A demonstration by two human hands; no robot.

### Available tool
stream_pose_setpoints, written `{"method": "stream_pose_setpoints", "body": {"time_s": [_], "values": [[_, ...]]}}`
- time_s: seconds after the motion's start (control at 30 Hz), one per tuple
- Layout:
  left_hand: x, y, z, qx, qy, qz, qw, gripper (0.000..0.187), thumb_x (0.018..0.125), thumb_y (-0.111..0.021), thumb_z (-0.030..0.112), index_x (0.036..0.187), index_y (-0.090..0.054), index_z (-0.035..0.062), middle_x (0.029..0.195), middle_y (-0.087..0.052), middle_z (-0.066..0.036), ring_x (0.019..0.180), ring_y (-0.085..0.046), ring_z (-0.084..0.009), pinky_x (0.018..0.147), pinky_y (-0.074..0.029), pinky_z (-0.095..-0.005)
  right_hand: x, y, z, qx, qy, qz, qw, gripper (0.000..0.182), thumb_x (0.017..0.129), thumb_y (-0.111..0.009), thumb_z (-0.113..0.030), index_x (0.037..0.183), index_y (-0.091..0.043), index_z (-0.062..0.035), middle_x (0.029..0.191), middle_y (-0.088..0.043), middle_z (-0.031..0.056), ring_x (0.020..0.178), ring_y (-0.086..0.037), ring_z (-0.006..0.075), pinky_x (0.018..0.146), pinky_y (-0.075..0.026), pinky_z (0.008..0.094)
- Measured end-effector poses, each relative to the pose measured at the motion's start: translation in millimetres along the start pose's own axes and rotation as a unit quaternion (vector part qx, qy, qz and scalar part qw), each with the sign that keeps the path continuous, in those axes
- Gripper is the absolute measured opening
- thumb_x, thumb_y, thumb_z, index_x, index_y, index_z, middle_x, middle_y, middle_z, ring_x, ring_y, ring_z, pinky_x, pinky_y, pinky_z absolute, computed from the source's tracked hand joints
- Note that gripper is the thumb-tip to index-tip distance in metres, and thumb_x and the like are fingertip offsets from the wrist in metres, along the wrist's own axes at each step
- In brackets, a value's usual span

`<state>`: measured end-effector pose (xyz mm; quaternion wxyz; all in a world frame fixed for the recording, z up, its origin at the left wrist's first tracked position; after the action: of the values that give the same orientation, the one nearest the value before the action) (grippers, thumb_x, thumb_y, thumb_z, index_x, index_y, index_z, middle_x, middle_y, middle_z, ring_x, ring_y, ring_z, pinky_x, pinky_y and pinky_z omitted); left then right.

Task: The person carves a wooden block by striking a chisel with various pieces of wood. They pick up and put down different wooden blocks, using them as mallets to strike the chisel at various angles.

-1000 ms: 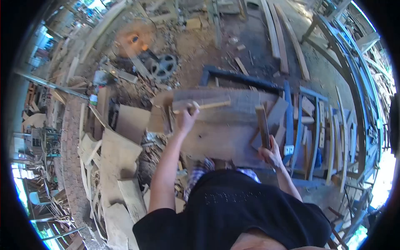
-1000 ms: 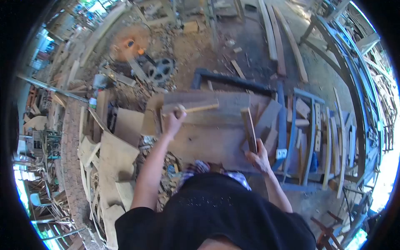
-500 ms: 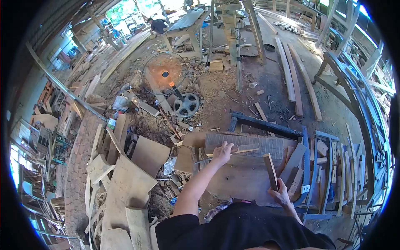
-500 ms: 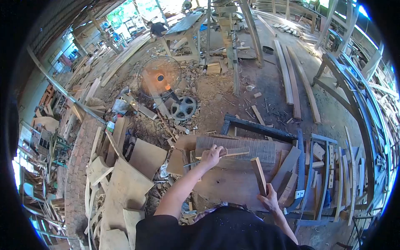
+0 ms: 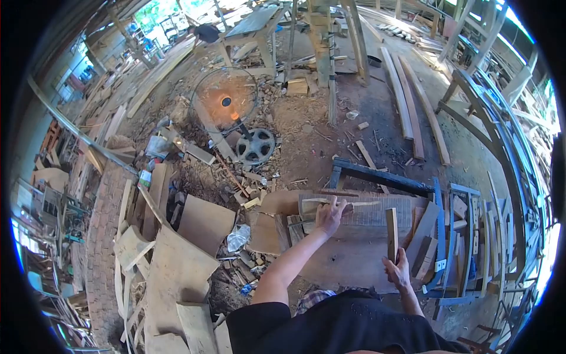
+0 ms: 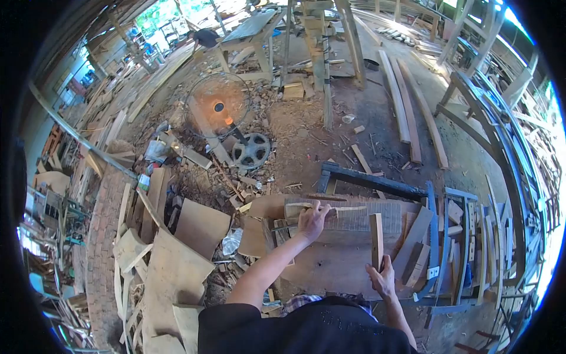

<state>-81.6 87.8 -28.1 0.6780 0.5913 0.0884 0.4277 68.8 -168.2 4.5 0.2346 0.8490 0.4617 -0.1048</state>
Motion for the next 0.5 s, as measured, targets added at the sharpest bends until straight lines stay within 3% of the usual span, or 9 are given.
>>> {"method": "stream_pose_setpoints", "body": {"time_s": [0.13, 0.2, 0.27, 0.3, 0.33, 0.4, 0.5], "values": [[-15, 0, 4, 0.024, -0.001, -0.086, 0.996, 0.030, 0.082, -0.058, 0.013, 0.112, -0.060, 0.0169, 0.113, -0.052, -0.016, 0.084, -0.063, -0.0335, 0.069, -0.049, -0.0451, 6, -3, 7, 0.017, 0.012, 0.002, 1.000, 0.034, 0.079, -0.067, -0.015, 0.102, -0.043, -0.0063, 0.068, -0.049, 0.0014, 0.053, -0.051, 0.0095, 0.047, -0.043, 0.0256], [-30, 4, 8, 0.007, -0.029, -0.072, 0.997, 0.025, 0.091, -0.049, 0.019, 0.113, -0.059, 0.0166, 0.118, -0.055, -0.015, 0.092, -0.063, -0.0318, 0.081, -0.047, -0.0510, -4, -9, 6, 0.086, -0.053, -0.028, 0.994, 0.040, 0.079, -0.067, -0.013, 0.108, -0.041, -0.0067, 0.064, -0.047, 0.0003, 0.047, -0.047, 0.0094, 0.041, -0.038, 0.0249], [-40, 2, 8, 0.020, -0.034, -0.008, 0.999, 0.022, 0.094, -0.046, 0.022, 0.111, -0.059, 0.0173, 0.113, -0.055, -0.015, 0.099, -0.060, -0.0343, 0.088, -0.046, -0.0487, 4, -9, 23, 0.073, -0.013, -0.046, 0.996, 0.045, 0.080, -0.069, -0.014, 0.113, -0.039, -0.0064, 0.062, -0.045, -0.0005, 0.044, -0.044, 0.0088, 0.037, -0.033, 0.0239], [-39, -1, 2, -0.121, 0.074, -0.071, 0.987, 0.020, 0.094, -0.047, 0.020, 0.109, -0.061, 0.0189, 0.113, -0.055, -0.014, 0.098, -0.061, -0.0338, 0.083, -0.049, -0.0429, 5, -8, 25, 0.066, -0.025, -0.045, 0.997, 0.043, 0.080, -0.070, -0.015, 0.111, -0.041, -0.0062, 0.062, -0.045, -0.0006, 0.044, -0.045, 0.0084, 0.037, -0.034, 0.0240], [-33, 13, 7, -0.074, 0.055, -0.079, 0.993, 0.018, 0.091, -0.055, 0.017, 0.107, -0.061, 0.0144, 0.112, -0.058, -0.013, 0.095, -0.062, -0.0321, 0.076, -0.052, -0.0391, 4, -3, 25, 0.042, -0.038, -0.038, 0.998, 0.043, 0.077, -0.072, -0.018, 0.107, -0.043, -0.0056, 0.062, -0.048, 0.0008, 0.045, -0.047, 0.0093, 0.038, -0.036, 0.0254], [-21, 35, 10, -0.108, 0.053, -0.029, 0.992, 0.017, 0.087, -0.064, 0.015, 0.102, -0.061, 0.0082, 0.098, -0.063, -0.012, 0.088, -0.064, -0.0311, 0.070, -0.052, -0.0394, 8, 3, 24, 0.015, -0.029, -0.026, 0.999, 0.044, 0.075, -0.073, -0.022, 0.105, -0.046, -0.0048, 0.064, -0.051, 0.0028, 0.048, -0.050, 0.0101, 0.041, -0.040, 0.0269], [7, 75, -10, -0.338, 0.167, 0.119, 0.919, 0.019, 0.086, -0.069, 0.019, 0.089, -0.057, 0.0052, 0.069, -0.056, -0.004, 0.066, -0.060, -0.0218, 0.061, -0.049, -0.0341, 10, 10, 18, 0.032, -0.002, -0.001, 0.999, 0.047, 0.075, -0.073, -0.023, 0.108, -0.046, -0.0045, 0.068, -0.052, 0.0033, 0.052, -0.051, 0.0095, 0.045, -0.042, 0.0264]]}}
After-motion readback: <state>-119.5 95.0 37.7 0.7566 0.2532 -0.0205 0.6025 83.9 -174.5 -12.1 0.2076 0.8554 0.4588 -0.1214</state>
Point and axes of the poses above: each hand's wrist, its own x-axis towards the middle knuckle, its own y-axis out of the back of the hand, z = x × y, the point moved 7 cm from there along x, towards the middle knuckle
